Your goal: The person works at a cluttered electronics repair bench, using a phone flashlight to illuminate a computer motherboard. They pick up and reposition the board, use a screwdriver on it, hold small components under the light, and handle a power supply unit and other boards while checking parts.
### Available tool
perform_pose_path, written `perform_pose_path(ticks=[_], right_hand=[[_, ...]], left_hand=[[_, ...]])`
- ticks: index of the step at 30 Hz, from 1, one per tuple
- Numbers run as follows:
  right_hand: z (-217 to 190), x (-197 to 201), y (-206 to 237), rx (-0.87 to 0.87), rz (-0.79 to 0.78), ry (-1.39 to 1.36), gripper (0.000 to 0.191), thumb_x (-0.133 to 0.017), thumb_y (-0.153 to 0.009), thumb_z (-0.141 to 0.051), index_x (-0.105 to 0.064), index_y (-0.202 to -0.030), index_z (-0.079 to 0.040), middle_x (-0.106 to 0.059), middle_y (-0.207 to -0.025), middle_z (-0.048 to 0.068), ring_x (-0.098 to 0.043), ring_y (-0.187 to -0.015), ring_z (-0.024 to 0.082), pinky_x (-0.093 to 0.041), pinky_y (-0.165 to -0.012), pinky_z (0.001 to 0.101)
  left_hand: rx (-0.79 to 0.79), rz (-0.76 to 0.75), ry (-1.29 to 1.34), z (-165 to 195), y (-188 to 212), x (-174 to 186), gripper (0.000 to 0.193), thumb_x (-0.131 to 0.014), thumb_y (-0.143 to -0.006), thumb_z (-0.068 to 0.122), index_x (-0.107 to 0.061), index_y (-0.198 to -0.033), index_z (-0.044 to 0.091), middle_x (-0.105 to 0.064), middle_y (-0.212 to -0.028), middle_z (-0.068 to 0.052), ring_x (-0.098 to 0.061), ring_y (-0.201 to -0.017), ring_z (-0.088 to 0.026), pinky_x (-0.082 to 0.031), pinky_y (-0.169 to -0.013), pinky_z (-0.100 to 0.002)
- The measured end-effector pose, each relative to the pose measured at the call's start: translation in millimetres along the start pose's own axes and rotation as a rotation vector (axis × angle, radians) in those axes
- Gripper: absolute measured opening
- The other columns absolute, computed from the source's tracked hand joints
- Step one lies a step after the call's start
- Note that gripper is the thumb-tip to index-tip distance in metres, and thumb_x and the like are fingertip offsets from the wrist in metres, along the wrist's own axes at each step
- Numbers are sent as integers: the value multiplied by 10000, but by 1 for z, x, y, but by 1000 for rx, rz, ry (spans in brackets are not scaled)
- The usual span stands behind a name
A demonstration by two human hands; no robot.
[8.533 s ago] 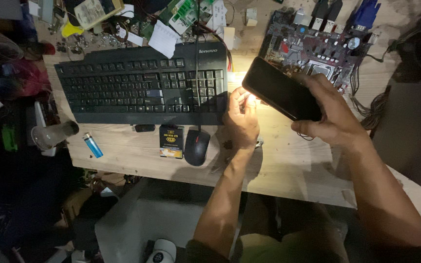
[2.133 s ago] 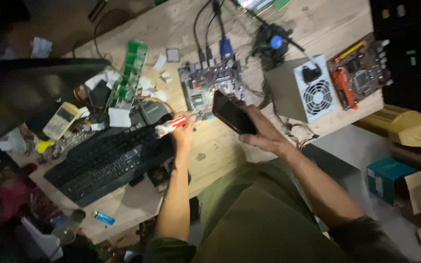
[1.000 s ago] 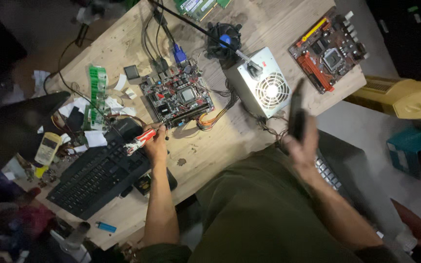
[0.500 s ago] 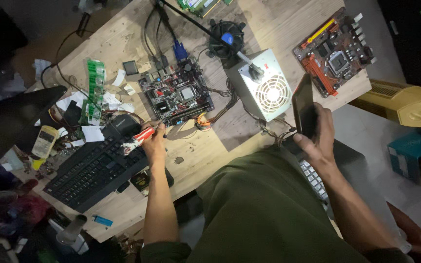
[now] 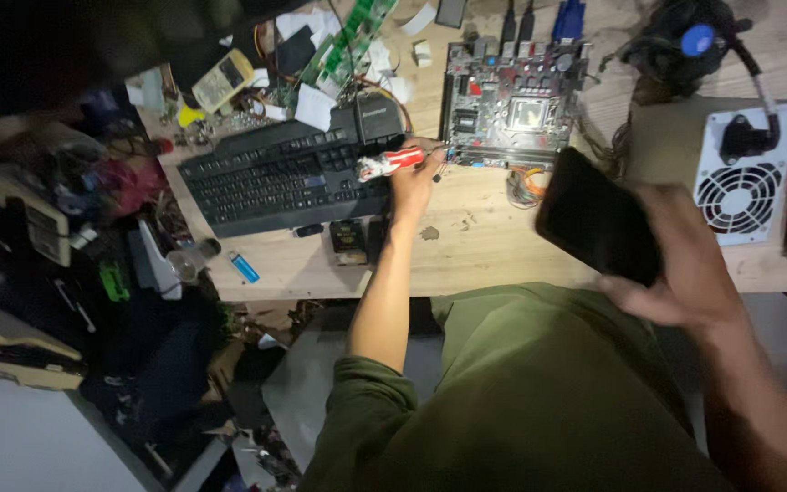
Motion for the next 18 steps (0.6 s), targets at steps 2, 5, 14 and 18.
perform_pose_path(ticks=[2,5,14,18], right_hand=[[-6,-4,-25,-5,-72,60,996,-762,-623,-465,-508,-1441,42,-547,-1129,278,-605,-967,409,-515,-737,474],[-10,-6,-43,-4,-105,136,1009,-757,-611,-442,-511,-1462,39,-553,-1076,259,-615,-921,404,-514,-740,502],[-13,-10,-45,16,-64,95,960,-752,-663,-428,-512,-1466,41,-549,-1123,259,-611,-999,404,-513,-799,476],[-16,-8,-38,34,-35,29,950,-745,-670,-401,-502,-1473,46,-543,-1219,261,-599,-1090,409,-510,-885,468]], left_hand=[[4,-7,44,1,0,-2,159,-750,-926,47,-646,-1044,25,-711,-978,-30,-635,-900,-84,-513,-831,-251],[28,1,40,-2,2,-2,156,-736,-931,38,-637,-1050,18,-714,-995,-39,-641,-898,-98,-522,-821,-256],[-31,-33,-9,-17,6,-4,124,-740,-929,44,-661,-1018,8,-722,-995,-57,-658,-912,-123,-537,-843,-271],[-19,-52,-89,-16,6,-5,139,-756,-915,75,-671,-1009,18,-724,-920,-43,-662,-848,-118,-539,-794,-270]])
Point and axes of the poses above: each hand's wrist, its own y-axis away from the middle knuckle, its own x-axis out of the back of the hand, z = x × y, the point moved 2 cm from there along -y, towards the middle knuckle
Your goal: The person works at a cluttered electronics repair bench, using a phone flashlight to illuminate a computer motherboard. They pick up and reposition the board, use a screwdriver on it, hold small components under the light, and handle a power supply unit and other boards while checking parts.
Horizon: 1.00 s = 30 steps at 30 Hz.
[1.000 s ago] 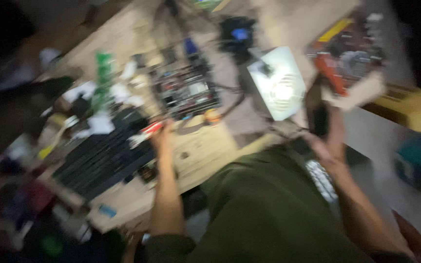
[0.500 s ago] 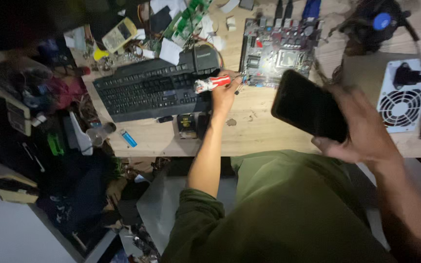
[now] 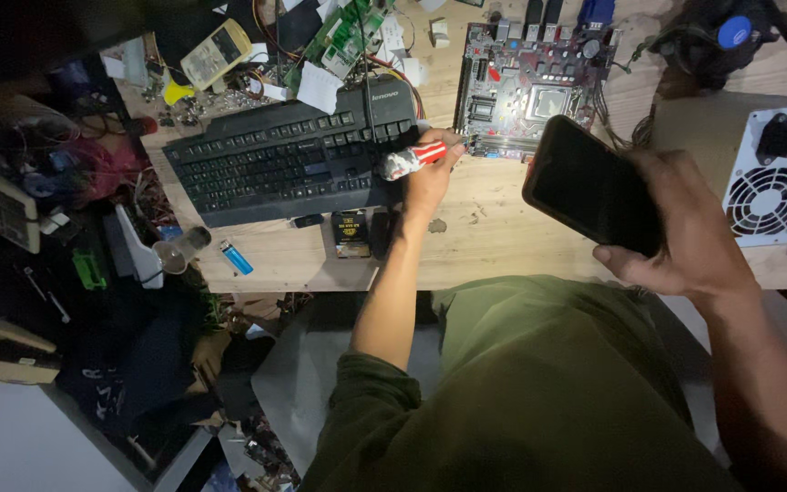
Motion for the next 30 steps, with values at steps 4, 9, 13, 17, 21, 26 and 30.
perform_pose_path(ticks=[4,9,13,17,21,26,30], right_hand=[[0,0,3,-20,3,12,940,-742,-665,-403,-501,-1450,55,-538,-1210,270,-597,-1076,415,-507,-859,470],[9,0,19,-58,23,-25,991,-752,-674,-427,-459,-1501,33,-533,-1316,289,-568,-1200,457,-472,-994,518],[14,3,49,-41,98,-1,1042,-771,-618,-383,-412,-1487,64,-474,-1392,351,-489,-1291,509,-404,-1080,530],[16,-4,68,-111,85,-143,975,-778,-643,-391,-438,-1445,49,-531,-1238,287,-553,-1139,440,-461,-987,507],[12,-8,78,-221,74,-198,956,-754,-625,-387,-462,-1434,31,-547,-1188,249,-583,-1079,405,-494,-921,483],[10,-4,88,-245,85,-221,973,-755,-630,-397,-456,-1449,34,-543,-1206,236,-580,-1086,406,-480,-928,478],[16,-2,92,-303,61,-215,968,-753,-622,-391,-466,-1450,21,-547,-1168,226,-567,-1088,403,-461,-933,473]], left_hand=[[5,-5,-56,2,-1,1,164,-766,-907,113,-674,-1014,31,-735,-898,-26,-675,-819,-110,-543,-765,-267],[7,0,-160,3,1,2,210,-798,-896,148,-678,-1022,33,-713,-893,-52,-649,-812,-137,-531,-746,-288],[-5,-14,-168,7,11,6,235,-807,-907,179,-675,-1041,39,-681,-891,-39,-627,-805,-155,-529,-733,-315],[0,-39,-108,16,21,10,178,-779,-917,56,-641,-1027,32,-639,-826,-30,-582,-732,-106,-497,-686,-272],[-25,-46,-89,28,24,15,186,-759,-908,32,-641,-1050,30,-656,-868,-5,-596,-756,-85,-507,-694,-245],[25,-48,-134,33,24,18,169,-755,-924,38,-644,-1050,23,-646,-836,-17,-598,-740,-99,-503,-691,-251],[39,-50,-131,33,24,17,168,-748,-932,50,-633,-1052,26,-654,-861,-24,-612,-754,-103,-512,-704,-254]])
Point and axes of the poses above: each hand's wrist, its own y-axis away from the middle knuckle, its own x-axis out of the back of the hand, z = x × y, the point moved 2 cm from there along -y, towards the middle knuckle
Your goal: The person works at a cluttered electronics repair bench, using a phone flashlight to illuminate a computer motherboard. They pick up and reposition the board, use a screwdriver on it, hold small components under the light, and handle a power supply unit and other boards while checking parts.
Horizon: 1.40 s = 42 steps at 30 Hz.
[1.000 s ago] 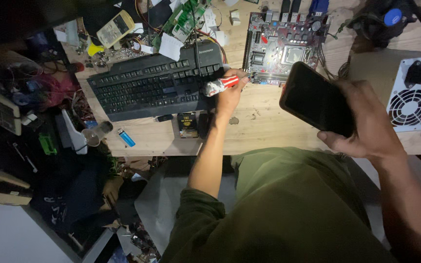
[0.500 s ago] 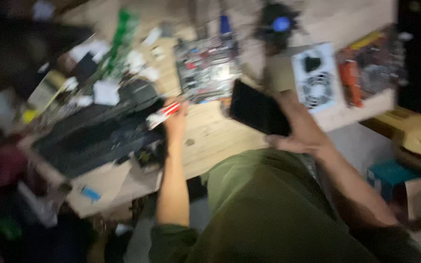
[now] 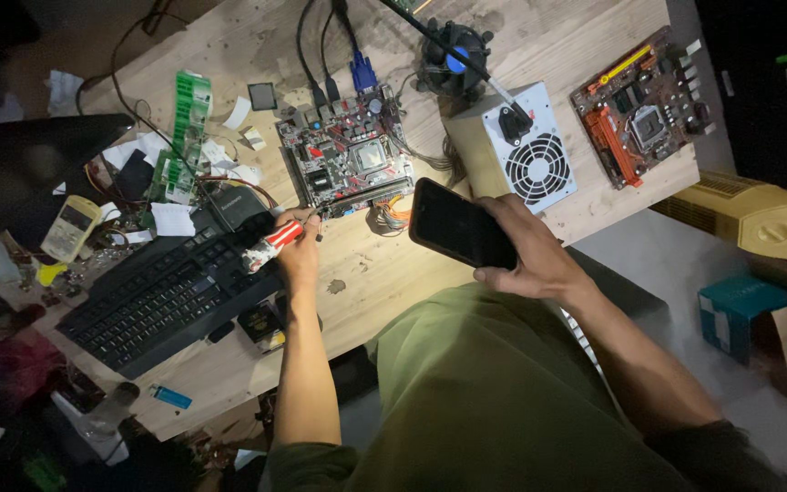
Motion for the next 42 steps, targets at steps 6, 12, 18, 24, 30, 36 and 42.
perform_pose_path(ticks=[6,12,18,24,30,36,42], right_hand=[[7,-1,3,70,1,6,973,-753,-636,-409,-449,-1440,47,-538,-1191,235,-559,-1101,408,-454,-949,471],[20,-18,17,149,-23,16,974,-756,-659,-417,-438,-1445,62,-513,-1271,276,-545,-1164,447,-457,-987,493],[48,-35,24,168,-70,75,965,-793,-644,-385,-450,-1431,56,-521,-1328,299,-524,-1245,478,-444,-1025,510],[97,-69,21,-115,-237,134,980,-765,-665,-447,-429,-1460,18,-539,-1299,265,-575,-1192,413,-487,-997,462],[135,-100,-2,77,-206,404,1102,-815,-643,-502,-360,-1458,83,-431,-1404,344,-495,-1206,502,-447,-981,507],[139,-122,-24,-10,-296,625,997,-720,-760,-553,-350,-1498,6,-482,-1364,249,-516,-1254,427,-444,-1074,499],[116,-131,-32,40,-214,840,982,-653,-829,-613,-325,-1484,41,-468,-1369,255,-467,-1270,408,-374,-1080,530]], left_hand=[[-88,87,28,6,4,5,171,-755,-925,56,-624,-1027,13,-695,-924,-51,-653,-823,-134,-543,-768,-282],[-213,-1,-43,4,47,14,118,-738,-969,87,-643,-1011,30,-719,-1017,-81,-685,-936,-186,-552,-860,-303],[11,-284,-491,-18,97,7,75,-697,-889,148,-682,-951,108,-740,-857,-101,-749,-786,-256,-584,-726,-357],[114,-378,-967,-31,125,-14,99,-647,-888,144,-700,-946,83,-715,-971,-169,-687,-887,-427,-551,-739,-522],[284,-342,-977,-35,123,-21,174,-636,-939,185,-716,-1032,61,-709,-986,-208,-708,-887,-403,-572,-763,-492],[101,-135,-947,-5,122,-13,564,-675,-916,152,-466,-1419,8,-654,-1058,-250,-676,-938,-421,-561,-757,-491],[83,-124,-861,13,129,-3,551,-685,-873,113,-489,-1387,86,-636,-1100,-238,-656,-992,-413,-540,-821,-489]])
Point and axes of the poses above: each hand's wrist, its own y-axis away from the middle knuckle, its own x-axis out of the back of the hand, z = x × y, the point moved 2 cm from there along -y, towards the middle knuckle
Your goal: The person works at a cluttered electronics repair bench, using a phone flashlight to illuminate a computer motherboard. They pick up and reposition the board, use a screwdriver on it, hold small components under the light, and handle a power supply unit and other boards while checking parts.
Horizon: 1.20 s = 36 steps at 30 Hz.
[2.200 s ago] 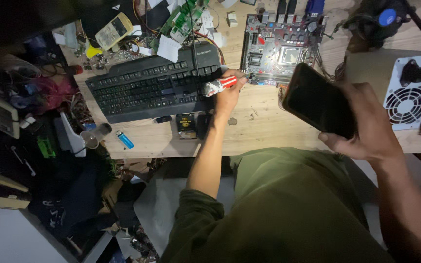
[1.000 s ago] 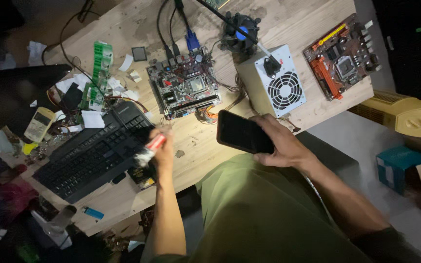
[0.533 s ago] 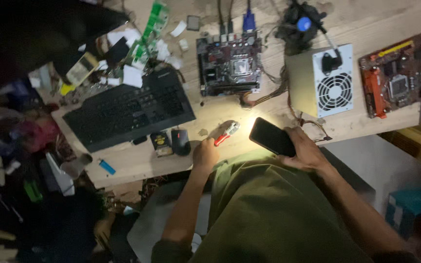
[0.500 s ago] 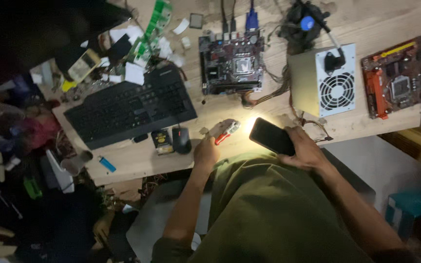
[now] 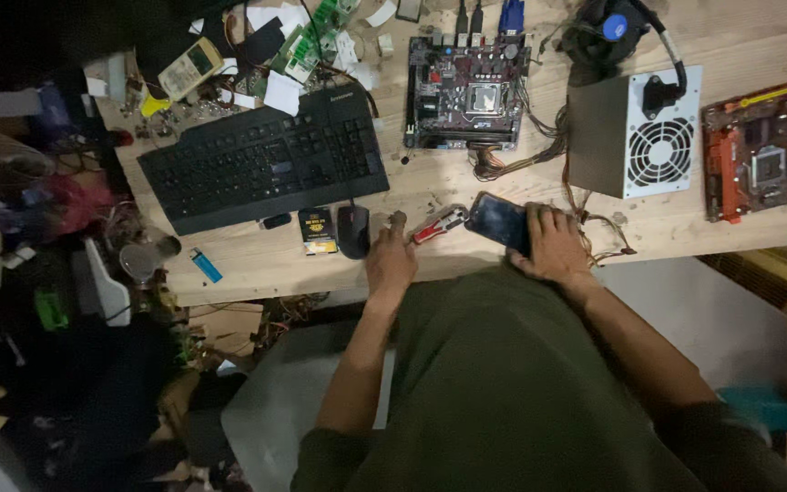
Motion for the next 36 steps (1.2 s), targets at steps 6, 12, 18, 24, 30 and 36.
perform_pose_path(ticks=[6,12,18,24,30,36], right_hand=[[-2,13,30,12,348,-92,706,-696,-889,-427,-497,-1422,-10,-553,-1297,214,-504,-1187,373,-399,-1030,532],[80,89,30,-310,1006,-292,470,-693,-1136,-232,-508,-1436,78,-554,-1389,300,-546,-1279,455,-418,-1143,523],[110,163,-37,-272,681,-610,435,-529,-1113,-310,-500,-1382,30,-672,-1141,322,-649,-1048,489,-491,-903,534],[117,181,-46,-193,673,-544,368,-512,-1101,-286,-561,-1370,-40,-667,-996,343,-650,-969,538,-504,-801,570],[122,173,-48,-100,676,-561,318,-523,-1120,-324,-607,-1298,-75,-686,-927,288,-665,-891,520,-509,-735,569],[109,172,-47,-96,698,-642,300,-534,-1113,-325,-614,-1299,-103,-706,-854,236,-691,-819,455,-511,-690,533]], left_hand=[[-251,58,339,-11,29,2,327,-653,-905,133,-655,-1221,48,-670,-1141,-205,-662,-1018,-393,-545,-862,-474],[-368,-75,191,23,29,-7,273,-625,-892,82,-696,-1155,67,-699,-1124,-189,-670,-1067,-391,-538,-913,-474],[-639,-143,442,206,-44,-15,615,-633,-990,306,-394,-1520,105,-464,-1555,-210,-525,-1386,-412,-478,-1096,-485],[-430,-191,432,308,-101,-23,784,-549,-933,248,-151,-1605,179,-216,-1658,-274,-472,-1283,-570,-470,-1026,-561],[-422,22,403,306,-115,-53,814,-555,-912,212,-158,-1622,223,-278,-1581,-322,-468,-1297,-610,-461,-1030,-594],[-321,11,330,295,-117,-54,771,-548,-938,262,-168,-1607,306,-317,-1574,-320,-572,-1155,-594,-500,-975,-606]])
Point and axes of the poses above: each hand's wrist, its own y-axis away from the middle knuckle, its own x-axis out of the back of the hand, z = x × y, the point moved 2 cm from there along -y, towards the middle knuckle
